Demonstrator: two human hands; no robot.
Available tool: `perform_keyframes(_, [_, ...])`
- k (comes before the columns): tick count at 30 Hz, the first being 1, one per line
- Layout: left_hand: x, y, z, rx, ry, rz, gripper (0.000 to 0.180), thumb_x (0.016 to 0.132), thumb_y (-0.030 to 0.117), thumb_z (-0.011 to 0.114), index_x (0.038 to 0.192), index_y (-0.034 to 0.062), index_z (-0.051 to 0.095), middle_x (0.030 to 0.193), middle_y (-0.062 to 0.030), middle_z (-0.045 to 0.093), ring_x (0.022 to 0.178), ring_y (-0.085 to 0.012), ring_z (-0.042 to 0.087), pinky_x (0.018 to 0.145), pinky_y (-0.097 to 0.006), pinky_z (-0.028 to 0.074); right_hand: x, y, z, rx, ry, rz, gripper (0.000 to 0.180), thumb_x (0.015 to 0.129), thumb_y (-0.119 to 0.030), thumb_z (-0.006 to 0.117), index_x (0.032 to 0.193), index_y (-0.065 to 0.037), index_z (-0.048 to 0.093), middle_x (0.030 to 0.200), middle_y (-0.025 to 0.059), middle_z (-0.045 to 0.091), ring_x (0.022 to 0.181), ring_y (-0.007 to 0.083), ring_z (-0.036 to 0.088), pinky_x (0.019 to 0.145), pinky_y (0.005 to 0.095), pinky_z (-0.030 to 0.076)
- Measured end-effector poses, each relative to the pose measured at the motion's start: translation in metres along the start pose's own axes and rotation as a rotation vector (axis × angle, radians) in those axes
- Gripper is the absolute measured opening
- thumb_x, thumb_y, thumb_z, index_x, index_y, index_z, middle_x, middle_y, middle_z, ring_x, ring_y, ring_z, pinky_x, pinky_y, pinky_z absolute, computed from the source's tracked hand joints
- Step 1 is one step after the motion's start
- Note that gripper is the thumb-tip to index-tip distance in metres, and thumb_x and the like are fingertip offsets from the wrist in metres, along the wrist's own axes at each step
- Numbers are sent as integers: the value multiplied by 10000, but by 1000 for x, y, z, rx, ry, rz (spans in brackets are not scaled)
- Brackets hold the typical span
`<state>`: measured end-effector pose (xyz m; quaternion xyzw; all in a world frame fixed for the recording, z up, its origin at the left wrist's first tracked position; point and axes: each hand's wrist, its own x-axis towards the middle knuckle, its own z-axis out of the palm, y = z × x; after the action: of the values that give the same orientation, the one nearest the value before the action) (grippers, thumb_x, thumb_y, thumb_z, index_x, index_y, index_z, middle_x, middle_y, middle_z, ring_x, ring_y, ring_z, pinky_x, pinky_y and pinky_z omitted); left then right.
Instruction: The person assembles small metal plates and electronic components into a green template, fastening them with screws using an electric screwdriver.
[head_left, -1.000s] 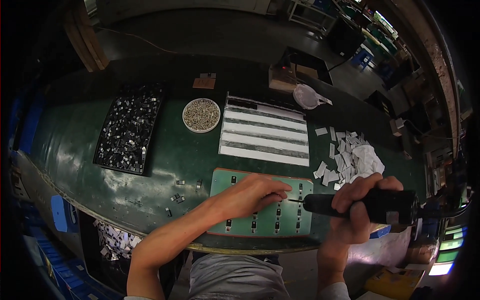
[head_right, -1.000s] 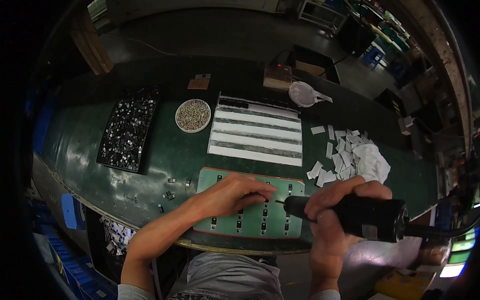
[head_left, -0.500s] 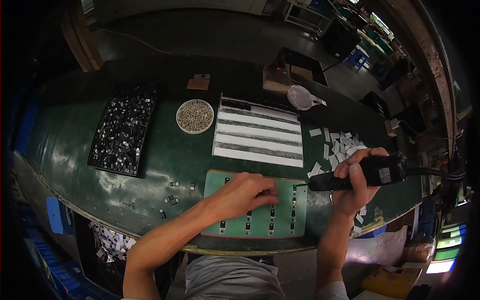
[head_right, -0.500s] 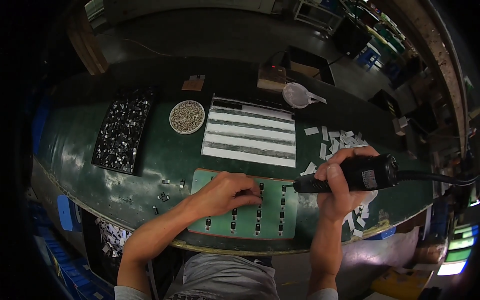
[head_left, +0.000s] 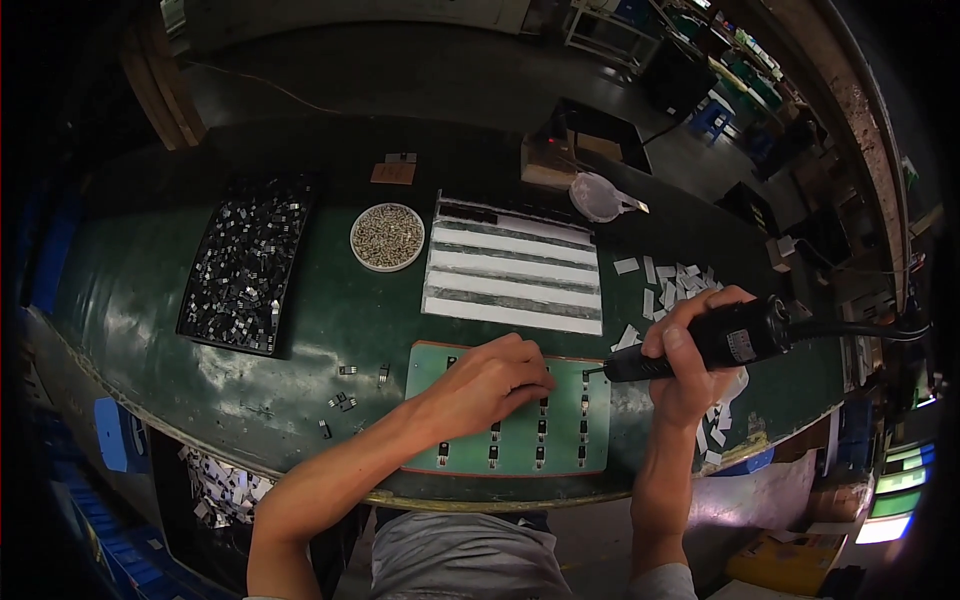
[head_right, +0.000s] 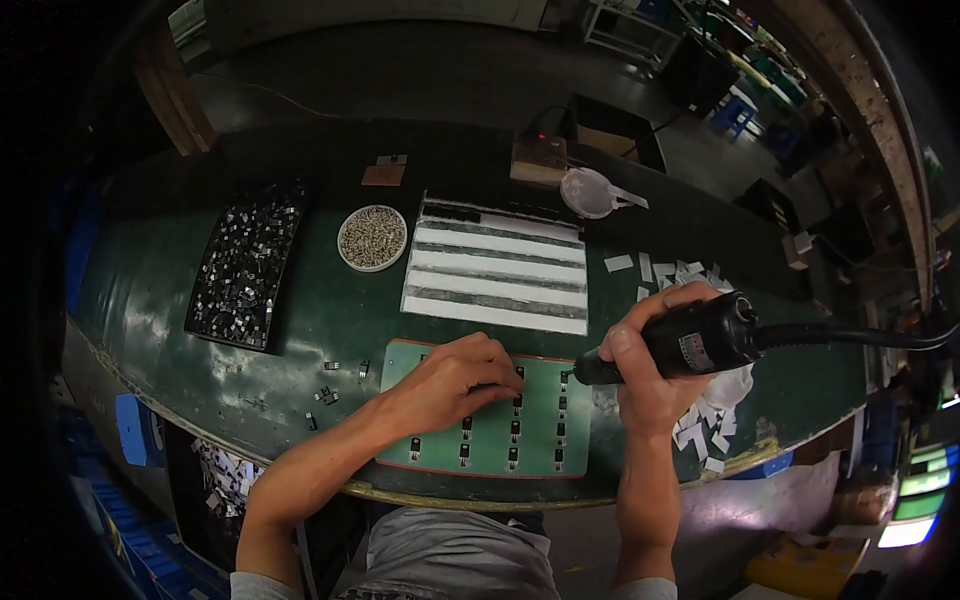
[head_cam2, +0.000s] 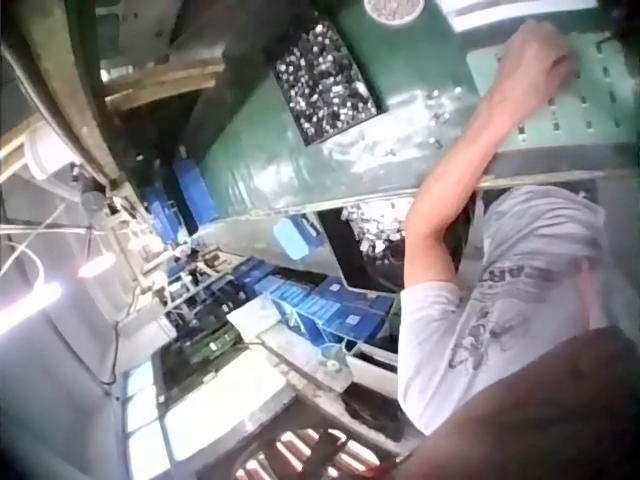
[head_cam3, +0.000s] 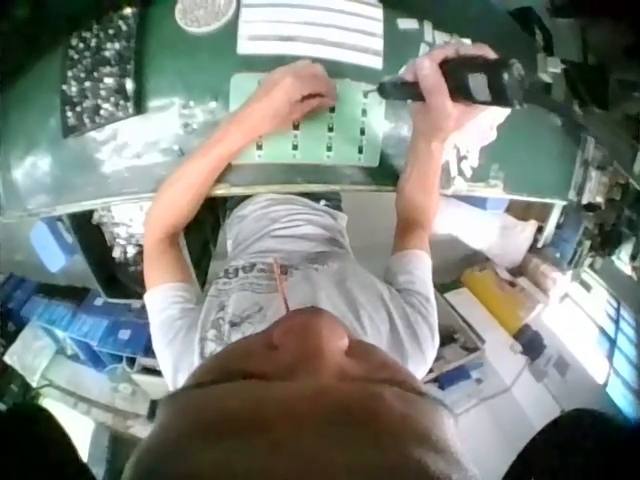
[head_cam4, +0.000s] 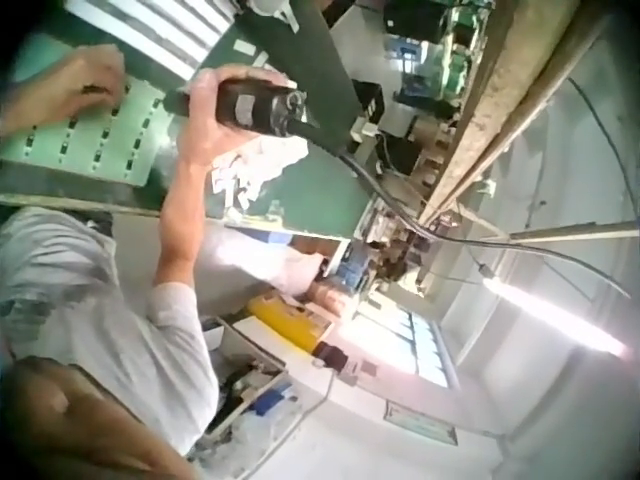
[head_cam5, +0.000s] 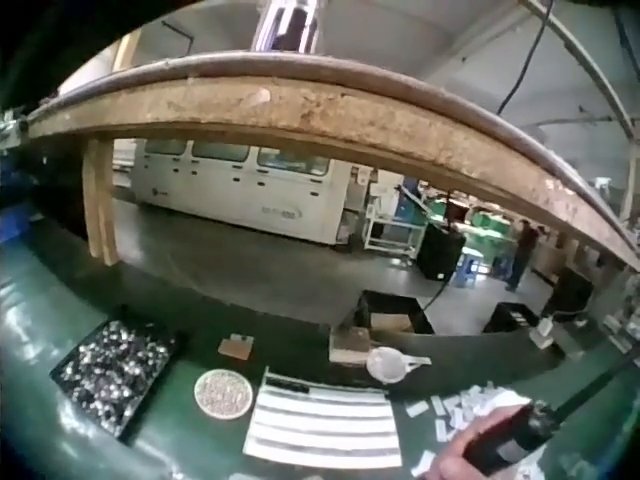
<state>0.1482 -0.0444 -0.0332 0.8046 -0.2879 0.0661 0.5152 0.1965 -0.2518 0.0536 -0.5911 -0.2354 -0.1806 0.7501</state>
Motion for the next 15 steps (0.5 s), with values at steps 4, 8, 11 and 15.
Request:
perform_keyframes(4, [-1, 0, 2, 29, 49, -1, 271, 835, 3, 751, 1103, 40, 744, 907, -88, 693, 887, -292, 640, 766, -396, 537, -4, -4, 1, 32, 21, -27, 508, 779, 27, 737, 1185, -38, 440, 775, 140, 619, 574, 164, 589, 571, 278, 538])
perform_keyframes(8, [0, 3, 4, 19, 30, -10, 294, 850, 23, 723, 1143, 32, 703, 904, -84, 675, 874, -298, 613, 783, -414, 523, -11, -21, -2, 243, -7, -151, 496, 836, 21, 642, 1268, -41, 407, 902, 164, 590, 584, 173, 583, 521, 313, 545])
perform_keyframes(11, [-4, 1, 4, 71, 24, 12, 338, 840, 36, 736, 1174, 41, 689, 891, -77, 672, 872, -293, 610, 775, -413, 519, -17, -30, 7, 330, -27, -122, 506, 853, -21, 672, 1281, -74, 407, 913, 129, 572, 603, 171, 584, 506, 324, 533])
perform_keyframes(15, [-3, 1, 3, 120, 31, 58, 355, 832, 50, 743, 1180, 45, 677, 881, -70, 661, 861, -291, 604, 773, -417, 516, -20, -28, 15, 308, -80, -187, 473, 896, -57, 649, 1286, -20, 385, 941, 141, 524, 586, 138, 515, 446, 256, 455])
